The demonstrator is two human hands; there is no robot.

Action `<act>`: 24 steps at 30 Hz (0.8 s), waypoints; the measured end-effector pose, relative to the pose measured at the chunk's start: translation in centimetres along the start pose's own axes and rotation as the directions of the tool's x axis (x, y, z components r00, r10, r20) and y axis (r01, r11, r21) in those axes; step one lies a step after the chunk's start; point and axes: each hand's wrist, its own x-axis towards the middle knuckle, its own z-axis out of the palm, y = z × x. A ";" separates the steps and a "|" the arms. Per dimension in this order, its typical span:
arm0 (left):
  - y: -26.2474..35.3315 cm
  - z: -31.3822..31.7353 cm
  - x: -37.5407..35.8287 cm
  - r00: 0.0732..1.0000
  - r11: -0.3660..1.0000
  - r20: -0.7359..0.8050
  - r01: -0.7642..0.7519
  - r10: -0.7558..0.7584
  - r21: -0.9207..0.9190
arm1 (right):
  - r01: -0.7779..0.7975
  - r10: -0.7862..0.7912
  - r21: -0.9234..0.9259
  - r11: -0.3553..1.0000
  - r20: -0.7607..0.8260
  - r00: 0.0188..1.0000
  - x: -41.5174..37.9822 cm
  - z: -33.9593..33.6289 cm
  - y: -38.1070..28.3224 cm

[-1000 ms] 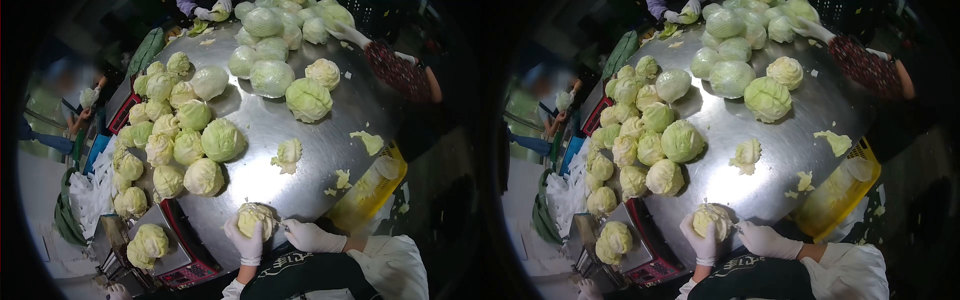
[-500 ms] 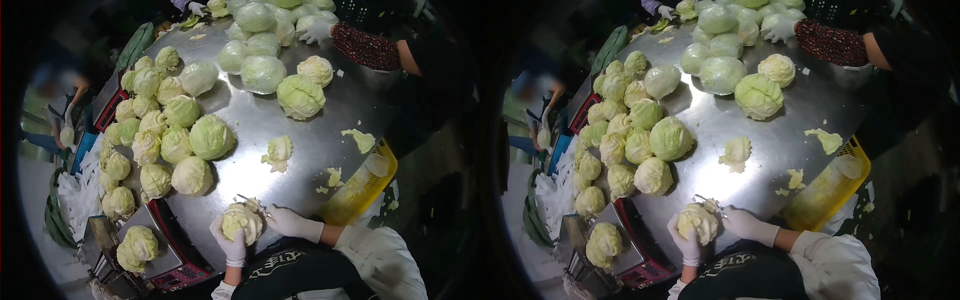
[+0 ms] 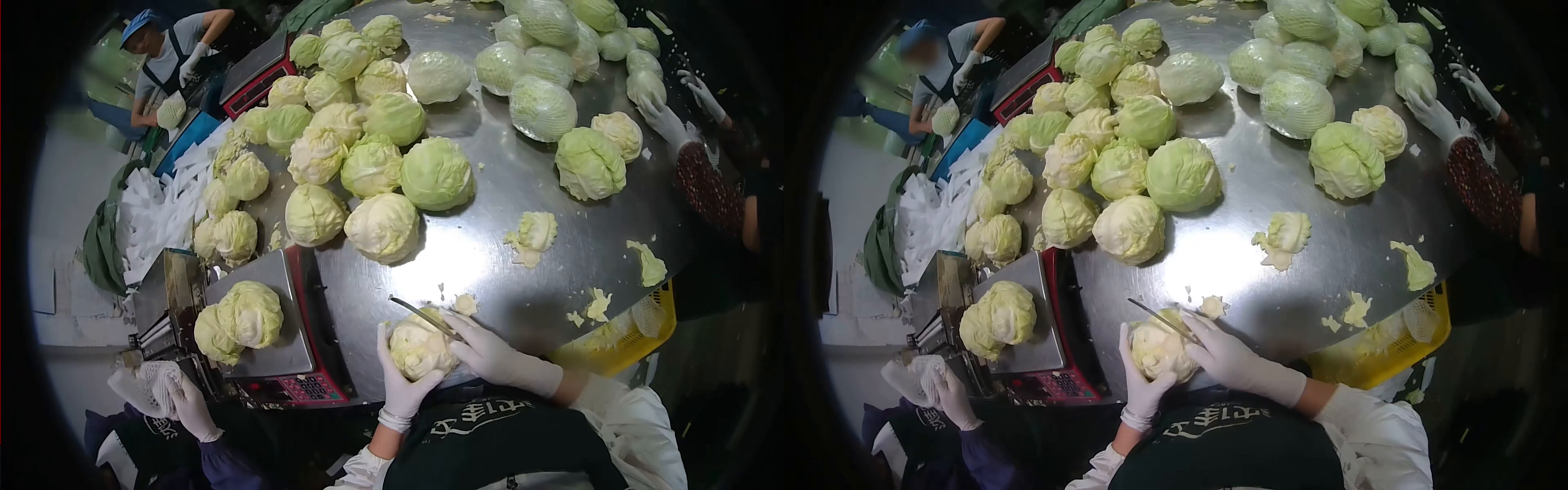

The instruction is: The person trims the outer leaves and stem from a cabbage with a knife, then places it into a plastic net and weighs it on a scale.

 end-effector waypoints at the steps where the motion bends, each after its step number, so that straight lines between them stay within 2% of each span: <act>1: 0.6 0.0 0.7 1.000 1.000 -0.005 0.008 -0.008 -0.005 | -0.007 0.007 -0.001 1.000 0.008 1.000 -1.0 -1.1 -1.2; 3: 1.0 -0.2 1.9 0.976 0.983 0.122 0.177 -0.181 0.037 | -0.172 0.167 0.057 0.983 0.083 0.983 -3.5 -3.2 -2.4; 4: 0.9 0.3 2.3 0.988 0.992 0.090 0.123 -0.126 0.038 | -0.141 0.143 -0.027 0.990 0.097 0.985 -4.5 -3.7 -1.8; 5: 1.2 0.7 2.7 0.987 0.991 0.093 0.132 -0.134 0.030 | -0.152 0.155 -0.031 0.988 0.098 0.983 -5.0 -4.1 -1.8; 7: 1.8 1.6 3.0 0.968 0.971 0.076 0.239 -0.238 0.007 | -0.258 0.280 -0.244 0.935 0.063 0.958 -5.2 -5.0 -3.4; 8: 0.9 2.0 2.9 0.976 0.977 0.054 0.210 -0.213 0.046 | -0.230 0.239 -0.307 0.923 -0.009 0.971 -5.2 -4.6 -2.9; 9: 0.3 2.3 2.8 0.974 0.976 0.065 0.212 -0.215 0.048 | -0.239 0.245 -0.304 0.922 -0.019 0.969 -5.2 -4.2 -2.7; 11: -0.4 2.9 2.6 0.991 0.981 -0.021 0.136 -0.134 0.139 | -0.172 0.172 -0.376 0.911 -0.033 0.985 -5.1 -3.2 -2.5; 12: -0.4 3.0 2.6 0.991 0.981 -0.001 0.132 -0.133 0.143 | -0.128 0.117 -0.427 0.895 -0.051 0.992 -5.2 -2.6 -2.2; 14: -0.4 3.1 2.6 0.994 0.985 -0.048 0.099 -0.093 0.140 | -0.150 0.125 -0.482 0.863 -0.083 0.989 -4.8 -2.3 -2.7; 15: -0.4 3.4 2.6 0.994 0.984 -0.025 0.106 -0.103 0.143 | -0.170 0.135 -0.533 0.829 -0.103 0.985 -4.9 -2.1 -2.9; 16: -0.2 3.6 2.5 0.993 0.983 -0.054 0.112 -0.106 0.145 | -0.132 0.046 -0.574 0.808 -0.161 0.986 -4.6 -2.0 -2.6; 19: -0.1 4.3 2.2 0.989 0.987 -0.091 0.128 -0.120 0.095 | -0.179 0.124 -0.576 0.797 -0.134 0.983 -3.4 -2.4 -3.0; 21: -0.8 4.2 2.0 0.993 0.972 -0.111 0.057 -0.032 0.226 | -0.171 0.080 -0.586 0.792 -0.178 0.981 -2.6 -2.4 -2.6; 23: -1.4 4.1 2.1 0.991 0.980 -0.126 0.067 -0.044 0.185 | -0.015 -0.155 -0.671 0.742 -0.193 0.969 -1.9 -2.7 -1.8; 24: -1.5 4.1 2.2 0.989 0.986 -0.135 0.076 -0.056 0.145 | -0.037 -0.107 -0.646 0.763 -0.183 0.977 -1.5 -2.9 -1.8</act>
